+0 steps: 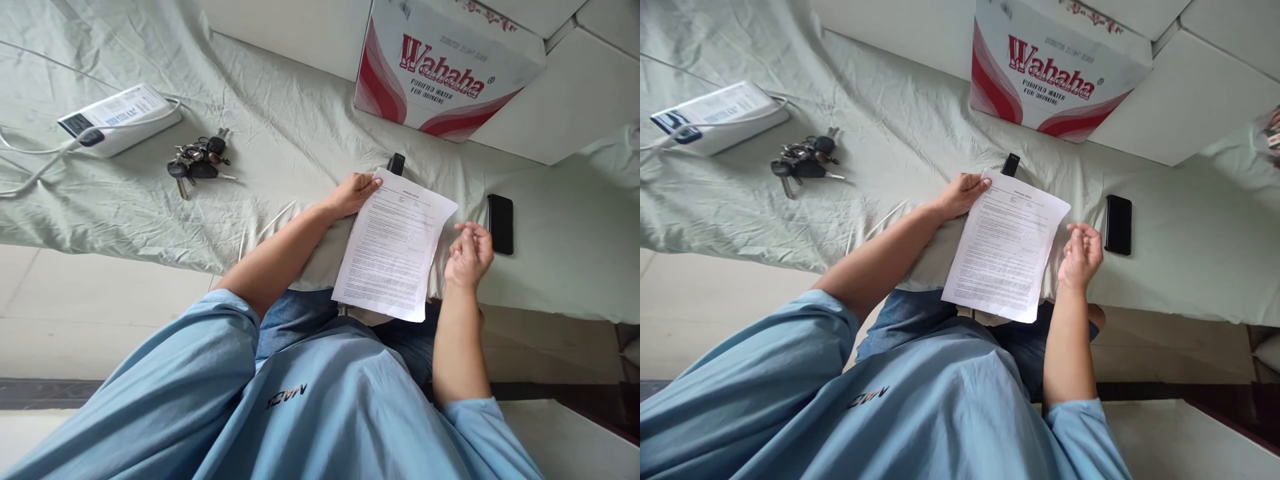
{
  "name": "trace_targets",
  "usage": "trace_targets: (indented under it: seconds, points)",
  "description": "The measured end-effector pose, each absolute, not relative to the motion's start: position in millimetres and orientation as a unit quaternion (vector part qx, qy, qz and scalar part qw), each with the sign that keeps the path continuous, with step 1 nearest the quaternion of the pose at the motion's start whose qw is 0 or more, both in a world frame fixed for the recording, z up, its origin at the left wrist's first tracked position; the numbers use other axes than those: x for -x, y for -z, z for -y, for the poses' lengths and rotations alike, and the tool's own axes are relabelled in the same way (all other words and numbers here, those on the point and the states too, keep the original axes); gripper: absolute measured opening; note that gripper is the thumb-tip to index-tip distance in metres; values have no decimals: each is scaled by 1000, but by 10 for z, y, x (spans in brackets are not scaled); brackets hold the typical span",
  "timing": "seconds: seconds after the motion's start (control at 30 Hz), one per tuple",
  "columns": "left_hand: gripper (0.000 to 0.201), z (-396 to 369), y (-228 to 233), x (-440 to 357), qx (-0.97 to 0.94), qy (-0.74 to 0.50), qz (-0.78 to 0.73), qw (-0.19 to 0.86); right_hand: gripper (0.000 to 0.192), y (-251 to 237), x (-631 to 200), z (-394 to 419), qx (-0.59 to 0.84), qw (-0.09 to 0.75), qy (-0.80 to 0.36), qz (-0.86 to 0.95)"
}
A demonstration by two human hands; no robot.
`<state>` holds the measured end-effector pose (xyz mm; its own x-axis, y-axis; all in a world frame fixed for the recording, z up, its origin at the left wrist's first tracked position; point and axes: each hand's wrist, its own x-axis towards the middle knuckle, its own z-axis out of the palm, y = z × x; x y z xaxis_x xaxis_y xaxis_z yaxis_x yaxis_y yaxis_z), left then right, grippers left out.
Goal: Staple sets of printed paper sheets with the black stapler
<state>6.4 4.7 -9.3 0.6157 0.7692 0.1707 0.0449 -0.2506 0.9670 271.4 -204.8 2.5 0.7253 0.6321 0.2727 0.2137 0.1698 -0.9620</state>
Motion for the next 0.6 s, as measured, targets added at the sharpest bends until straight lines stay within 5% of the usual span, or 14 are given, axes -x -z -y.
trace_targets:
  seconds: [0.13, 0.3, 0.6]
  points:
    - [63, -85, 113, -73, -706, -342, -286, 551, 46, -294, -2624, 3059, 618, 631, -316, 346]
    - [61, -123, 156, -120, -694, -346, -285, 563, 56, -137, -2284, 3988, 593, 322, -664, 322]
    - [65, 24, 172, -146, -678, -372, -325, 544, 76, 511, -1244, 3450, 571, 631, -525, 15]
